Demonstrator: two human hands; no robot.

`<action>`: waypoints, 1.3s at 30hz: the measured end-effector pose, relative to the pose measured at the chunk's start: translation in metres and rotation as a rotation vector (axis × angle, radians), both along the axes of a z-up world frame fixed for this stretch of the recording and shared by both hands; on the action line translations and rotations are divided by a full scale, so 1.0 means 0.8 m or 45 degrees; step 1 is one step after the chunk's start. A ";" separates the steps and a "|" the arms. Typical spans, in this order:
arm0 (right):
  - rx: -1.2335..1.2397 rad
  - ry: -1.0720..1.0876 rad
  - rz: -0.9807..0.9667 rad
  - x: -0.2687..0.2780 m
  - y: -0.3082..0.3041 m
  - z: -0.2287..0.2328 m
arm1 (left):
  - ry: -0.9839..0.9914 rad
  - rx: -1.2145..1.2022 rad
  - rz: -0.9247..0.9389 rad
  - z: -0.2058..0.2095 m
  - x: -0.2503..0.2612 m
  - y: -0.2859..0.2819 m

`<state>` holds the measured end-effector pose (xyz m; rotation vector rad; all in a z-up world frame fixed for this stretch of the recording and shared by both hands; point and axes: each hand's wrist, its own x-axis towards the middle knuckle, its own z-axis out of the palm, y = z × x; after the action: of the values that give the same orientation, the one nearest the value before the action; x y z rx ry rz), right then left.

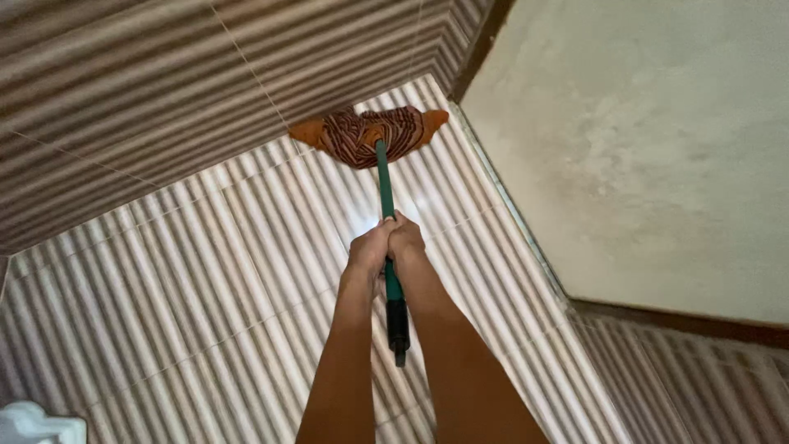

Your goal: The person cleans the tiled floor of a bathroom using a cloth attached to a long pole. The person pushes and pulls the cloth across the floor surface, navigating around the base of a sink pedestal and a squat toilet.

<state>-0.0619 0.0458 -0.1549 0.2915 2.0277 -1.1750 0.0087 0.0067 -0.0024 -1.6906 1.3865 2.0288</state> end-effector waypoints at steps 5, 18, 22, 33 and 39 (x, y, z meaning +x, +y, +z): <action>-0.011 0.028 -0.055 0.064 0.046 0.012 | 0.106 0.118 0.052 0.004 0.049 0.041; -0.208 -0.292 -0.542 0.167 0.115 0.032 | -0.141 0.118 -0.209 0.066 0.121 0.099; -0.270 -0.326 -0.637 0.165 0.096 0.023 | -0.168 0.089 -0.294 0.065 0.114 0.079; -0.238 -0.338 -0.744 0.093 0.020 0.072 | -0.114 -0.002 -0.467 0.048 0.045 0.004; -0.156 -0.177 -0.591 0.058 0.003 0.042 | -0.144 -0.003 -0.514 0.046 -0.002 -0.014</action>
<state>-0.0152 0.0483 -0.1209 0.7912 1.8075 -1.5041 0.0073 -0.0044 0.0344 -1.3640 1.5413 1.6843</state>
